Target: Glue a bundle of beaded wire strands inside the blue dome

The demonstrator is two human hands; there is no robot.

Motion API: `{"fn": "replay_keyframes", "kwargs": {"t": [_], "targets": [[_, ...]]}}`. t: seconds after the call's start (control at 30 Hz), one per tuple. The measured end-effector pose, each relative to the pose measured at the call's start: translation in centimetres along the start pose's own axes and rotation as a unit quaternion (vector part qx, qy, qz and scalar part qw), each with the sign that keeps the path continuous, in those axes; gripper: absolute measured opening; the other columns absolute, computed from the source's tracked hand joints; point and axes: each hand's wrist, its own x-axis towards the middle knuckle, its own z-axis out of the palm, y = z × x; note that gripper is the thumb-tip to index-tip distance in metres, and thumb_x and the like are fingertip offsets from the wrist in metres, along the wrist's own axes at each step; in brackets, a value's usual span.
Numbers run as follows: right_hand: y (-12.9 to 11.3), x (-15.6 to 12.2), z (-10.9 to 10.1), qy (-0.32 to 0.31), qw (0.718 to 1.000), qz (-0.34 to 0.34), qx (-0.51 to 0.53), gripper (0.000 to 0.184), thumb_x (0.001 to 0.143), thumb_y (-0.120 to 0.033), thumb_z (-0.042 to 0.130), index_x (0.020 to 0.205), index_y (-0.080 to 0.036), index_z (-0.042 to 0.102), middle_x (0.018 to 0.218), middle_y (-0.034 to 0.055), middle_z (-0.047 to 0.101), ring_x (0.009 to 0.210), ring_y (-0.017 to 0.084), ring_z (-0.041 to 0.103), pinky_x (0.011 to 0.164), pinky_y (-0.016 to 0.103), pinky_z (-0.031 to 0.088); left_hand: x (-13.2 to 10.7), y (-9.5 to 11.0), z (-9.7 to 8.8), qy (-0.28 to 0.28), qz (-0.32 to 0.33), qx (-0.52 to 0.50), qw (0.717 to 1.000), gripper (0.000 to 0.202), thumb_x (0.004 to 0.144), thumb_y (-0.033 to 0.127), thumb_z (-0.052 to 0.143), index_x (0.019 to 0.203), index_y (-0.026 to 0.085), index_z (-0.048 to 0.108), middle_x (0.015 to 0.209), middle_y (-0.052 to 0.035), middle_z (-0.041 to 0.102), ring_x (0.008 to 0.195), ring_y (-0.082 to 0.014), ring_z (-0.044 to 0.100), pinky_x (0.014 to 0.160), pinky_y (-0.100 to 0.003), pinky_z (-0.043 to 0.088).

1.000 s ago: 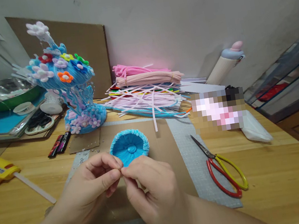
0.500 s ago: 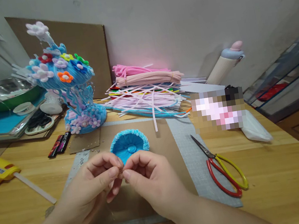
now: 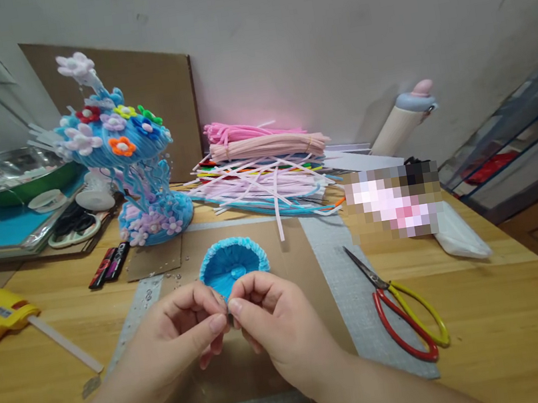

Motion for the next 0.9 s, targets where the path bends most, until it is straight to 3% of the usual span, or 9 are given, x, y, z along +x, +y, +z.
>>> {"fn": "replay_keyframes", "kwargs": {"t": [0.2,0.57,0.7,0.9], "targets": [[0.25,0.0,-0.26,-0.068,0.995,0.062,0.042,0.028,0.081,-0.039,0.068,0.079,-0.015,0.055,0.057,-0.0058,0.046,0.042,0.004,0.034,0.038,0.015,0.024,0.15,0.08,-0.26,-0.001,0.027,-0.015,1.0,0.021,0.076,0.033,0.07,0.082,0.017,0.058,0.059,0.0046,0.054,0.049,-0.0061,0.048,0.043,-0.014,0.039],[-0.36,0.12,-0.08,-0.1,0.981,0.136,0.096,0.031,0.074,-0.037,0.074,0.076,-0.014,0.053,0.058,-0.0063,0.044,0.041,0.002,0.03,0.038,0.017,0.015,0.09,0.27,-0.37,0.02,0.047,-0.004,0.999,0.02,0.072,0.032,0.075,0.072,0.015,0.063,0.064,0.0011,0.057,0.051,-0.0069,0.047,0.042,-0.015,0.036],[-0.56,0.02,-0.06,-0.112,0.977,0.148,0.107,0.031,0.074,-0.036,0.074,0.076,-0.014,0.052,0.059,-0.0062,0.045,0.041,0.002,0.032,0.039,0.017,0.015,0.14,-0.04,-0.39,0.041,0.094,-0.012,0.995,0.017,0.069,0.028,0.077,0.066,0.015,0.066,0.07,0.0005,0.055,0.055,-0.0072,0.048,0.043,-0.015,0.038],[-0.49,-0.08,-0.13,-0.124,0.976,0.147,0.103,0.031,0.075,-0.037,0.072,0.076,-0.013,0.053,0.059,-0.0062,0.044,0.04,0.001,0.031,0.039,0.017,0.014,-0.13,0.06,-0.26,0.062,0.095,-0.015,0.993,0.016,0.066,0.025,0.078,0.061,0.015,0.067,0.067,0.0001,0.056,0.051,-0.0073,0.048,0.042,-0.016,0.038]]}}
